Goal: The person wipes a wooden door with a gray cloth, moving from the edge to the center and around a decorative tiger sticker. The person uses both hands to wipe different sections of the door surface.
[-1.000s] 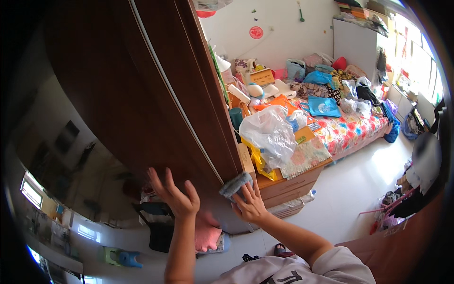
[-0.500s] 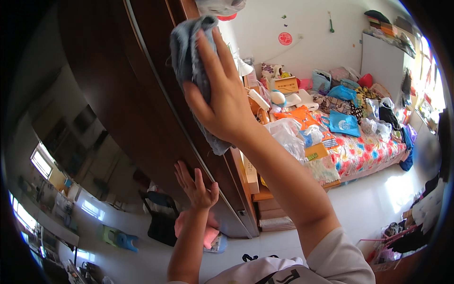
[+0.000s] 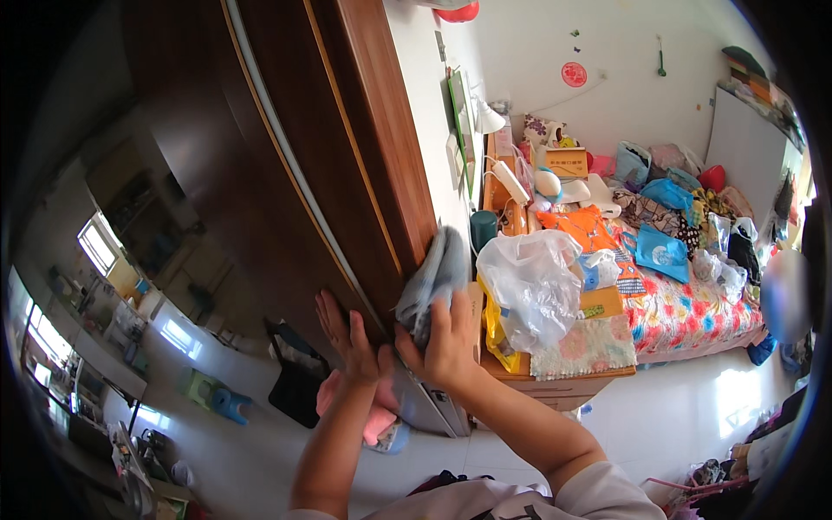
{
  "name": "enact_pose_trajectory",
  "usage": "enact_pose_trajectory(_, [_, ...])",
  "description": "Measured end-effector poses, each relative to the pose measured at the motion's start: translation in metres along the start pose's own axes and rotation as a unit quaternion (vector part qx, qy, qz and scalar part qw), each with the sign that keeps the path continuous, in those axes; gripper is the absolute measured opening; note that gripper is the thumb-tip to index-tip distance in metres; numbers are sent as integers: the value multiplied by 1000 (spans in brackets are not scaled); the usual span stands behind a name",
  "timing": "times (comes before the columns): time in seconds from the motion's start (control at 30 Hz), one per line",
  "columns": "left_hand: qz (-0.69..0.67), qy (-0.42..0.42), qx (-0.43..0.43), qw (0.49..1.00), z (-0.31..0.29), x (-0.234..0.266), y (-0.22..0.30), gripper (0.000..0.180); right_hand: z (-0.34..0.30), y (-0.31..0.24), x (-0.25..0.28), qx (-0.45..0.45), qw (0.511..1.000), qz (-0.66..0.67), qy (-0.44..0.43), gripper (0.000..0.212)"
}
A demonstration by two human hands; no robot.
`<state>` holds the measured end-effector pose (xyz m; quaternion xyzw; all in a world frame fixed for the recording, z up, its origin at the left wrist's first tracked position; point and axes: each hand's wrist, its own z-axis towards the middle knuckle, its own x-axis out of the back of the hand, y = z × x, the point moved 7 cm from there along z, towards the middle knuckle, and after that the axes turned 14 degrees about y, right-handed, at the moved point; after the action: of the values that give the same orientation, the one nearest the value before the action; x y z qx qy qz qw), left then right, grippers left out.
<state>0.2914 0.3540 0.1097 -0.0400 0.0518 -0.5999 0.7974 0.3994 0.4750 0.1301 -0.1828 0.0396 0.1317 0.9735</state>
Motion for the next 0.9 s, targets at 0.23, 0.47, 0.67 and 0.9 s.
enact_pose_trajectory(0.23, [12,11,10,1000,1,3,-2,72,77,-46,-7,87,994,-53,-47,49])
enact_pose_trajectory(0.47, [5,-4,11,1000,-6,-1,-4,74,190,-69,-20,148,985,81,45,65])
enact_pose_trajectory(0.67, [11,-2,12,1000,-6,3,-4,75,197,-41,-27,76,971,220,48,66])
enact_pose_trajectory(0.9, [7,5,7,1000,-4,1,-2,75,128,-6,-19,18,985,167,-40,72])
